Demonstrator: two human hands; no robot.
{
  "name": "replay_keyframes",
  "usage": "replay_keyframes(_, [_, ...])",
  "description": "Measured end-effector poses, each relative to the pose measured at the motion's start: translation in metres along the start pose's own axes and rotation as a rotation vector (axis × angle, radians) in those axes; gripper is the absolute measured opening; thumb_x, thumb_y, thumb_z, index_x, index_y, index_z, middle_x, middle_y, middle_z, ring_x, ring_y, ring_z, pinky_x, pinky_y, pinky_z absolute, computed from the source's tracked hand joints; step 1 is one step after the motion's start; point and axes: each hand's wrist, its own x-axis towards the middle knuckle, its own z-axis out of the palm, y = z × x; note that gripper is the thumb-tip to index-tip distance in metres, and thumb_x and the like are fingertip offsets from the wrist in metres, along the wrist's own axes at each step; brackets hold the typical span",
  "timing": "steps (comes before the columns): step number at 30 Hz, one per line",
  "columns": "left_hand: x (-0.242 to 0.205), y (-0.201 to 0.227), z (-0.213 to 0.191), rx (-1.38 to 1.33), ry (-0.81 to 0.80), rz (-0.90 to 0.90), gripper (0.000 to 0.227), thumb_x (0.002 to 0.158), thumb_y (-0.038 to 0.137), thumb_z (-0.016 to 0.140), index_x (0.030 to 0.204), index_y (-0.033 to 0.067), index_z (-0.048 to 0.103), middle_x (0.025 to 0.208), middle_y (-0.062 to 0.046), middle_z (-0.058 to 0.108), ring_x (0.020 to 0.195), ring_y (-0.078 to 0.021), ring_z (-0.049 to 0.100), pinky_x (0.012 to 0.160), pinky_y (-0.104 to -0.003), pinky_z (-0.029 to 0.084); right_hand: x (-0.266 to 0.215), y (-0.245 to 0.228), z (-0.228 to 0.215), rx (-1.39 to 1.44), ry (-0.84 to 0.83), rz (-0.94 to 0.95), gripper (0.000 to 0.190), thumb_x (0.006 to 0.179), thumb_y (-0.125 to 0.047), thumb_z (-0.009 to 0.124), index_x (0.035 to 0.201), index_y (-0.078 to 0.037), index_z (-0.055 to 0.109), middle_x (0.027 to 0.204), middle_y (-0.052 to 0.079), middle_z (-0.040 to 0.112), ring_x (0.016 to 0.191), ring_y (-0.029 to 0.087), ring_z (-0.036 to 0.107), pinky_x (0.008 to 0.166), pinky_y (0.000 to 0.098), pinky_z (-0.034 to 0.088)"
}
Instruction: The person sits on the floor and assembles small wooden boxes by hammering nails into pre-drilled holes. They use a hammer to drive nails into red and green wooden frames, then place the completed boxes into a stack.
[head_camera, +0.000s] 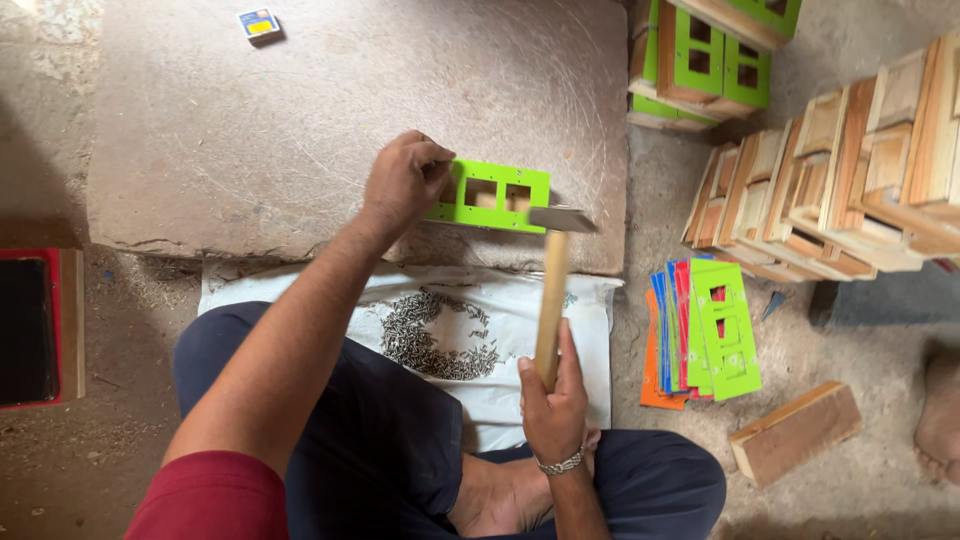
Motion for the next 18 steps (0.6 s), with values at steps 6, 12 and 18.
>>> replay_keyframes(6, [-0.003,-0.001,0.002,-0.05,0.033,-0.008,0.001,0.089,0.015,0.08,0.09,0.0148,0.079,0.096,-0.003,0.073,0.088,-0.0146,0.069,0.083,-0.03,0.061,0.005,-0.03,0.017,-0.322,-0.005,-0.404,0.065,0.097,-0.013,0.068,0.153,0.004,0.041,0.143,0.026,0.062,0.122,0.026,0.064,0.097,0.0348,0.053])
replay_keyframes(12, [-0.001,0.001,-0.002,-0.075,0.063,0.003,0.008,0.089,0.011,0.078,0.094,0.0171,0.079,0.094,-0.001,0.074,0.088,-0.0155,0.071,0.085,-0.032,0.061,0.023,-0.048,0.043,-0.296,-0.067,-0.233,0.064,0.095,-0.015,0.068,0.153,0.0,0.045,0.141,0.021,0.064,0.115,0.018,0.067,0.093,0.0316,0.055])
replay_keyframes(18, [-0.005,-0.002,-0.006,-0.181,0.067,0.008,0.047,0.089,0.006,0.075,0.132,0.0121,0.058,0.095,-0.004,0.077,0.088,-0.0212,0.075,0.085,-0.036,0.061,0.031,-0.055,0.057,-0.326,-0.039,-0.328,0.061,0.097,-0.016,0.067,0.153,-0.003,0.046,0.132,0.018,0.071,0.095,0.015,0.071,0.079,0.0289,0.058])
